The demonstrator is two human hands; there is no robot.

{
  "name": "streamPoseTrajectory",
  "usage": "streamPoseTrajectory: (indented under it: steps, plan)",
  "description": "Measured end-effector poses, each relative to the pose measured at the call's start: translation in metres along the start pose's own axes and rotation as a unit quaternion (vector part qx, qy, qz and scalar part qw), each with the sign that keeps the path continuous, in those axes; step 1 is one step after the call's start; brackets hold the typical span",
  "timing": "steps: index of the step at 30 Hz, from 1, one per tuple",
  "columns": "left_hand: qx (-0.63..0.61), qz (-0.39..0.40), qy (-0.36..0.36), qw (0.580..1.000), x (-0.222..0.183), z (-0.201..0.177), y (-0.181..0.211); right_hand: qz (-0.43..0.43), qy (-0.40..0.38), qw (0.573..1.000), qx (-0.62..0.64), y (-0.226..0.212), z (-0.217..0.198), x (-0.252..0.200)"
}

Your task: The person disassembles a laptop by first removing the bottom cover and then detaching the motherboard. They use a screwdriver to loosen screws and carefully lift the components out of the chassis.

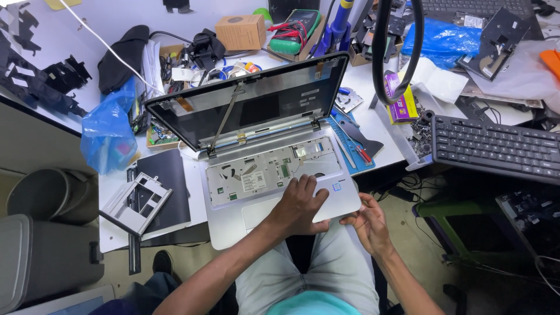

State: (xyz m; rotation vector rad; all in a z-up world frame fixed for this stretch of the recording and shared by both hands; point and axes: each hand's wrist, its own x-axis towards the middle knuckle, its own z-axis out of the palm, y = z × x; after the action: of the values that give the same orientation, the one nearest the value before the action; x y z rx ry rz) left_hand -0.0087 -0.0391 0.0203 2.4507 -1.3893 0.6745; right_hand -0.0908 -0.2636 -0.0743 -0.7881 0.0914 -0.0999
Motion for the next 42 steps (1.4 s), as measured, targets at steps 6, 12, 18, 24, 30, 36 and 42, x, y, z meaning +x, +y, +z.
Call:
streamPoseTrajectory:
  steps: [6, 12, 18, 24, 30, 36, 42]
  plan:
    - [-0.003, -0.003, -0.014, 1.000, 0.000, -0.001, 0.000, 0.020, -0.033, 0.999, 0.004, 0.007, -0.027, -0.001]
    - [0.000, -0.010, -0.029, 1.000, -0.001, -0.002, 0.001, 0.040, -0.028, 0.999, 0.002, 0.000, -0.015, -0.006]
    - [-0.004, -0.012, -0.028, 1.000, -0.001, -0.002, 0.002, 0.022, -0.021, 0.999, 0.011, 0.009, -0.018, -0.002]
    - [-0.002, -0.021, -0.031, 0.999, 0.002, -0.010, 0.005, -0.020, 0.015, 0.999, -0.032, 0.013, -0.003, 0.000]
    - [-0.167, -0.005, -0.039, 0.985, 0.025, -0.008, 0.016, -0.024, 0.024, 0.999, -0.042, 0.024, -0.019, 0.003]
    - [-0.280, 0.213, -0.043, 0.935, 0.068, 0.046, 0.014, 0.023, -0.006, 0.998, -0.051, -0.004, 0.012, -0.009]
    - [-0.330, 0.234, -0.092, 0.910, 0.078, 0.040, 0.004, 0.020, 0.007, 0.999, -0.037, 0.007, -0.010, -0.006]
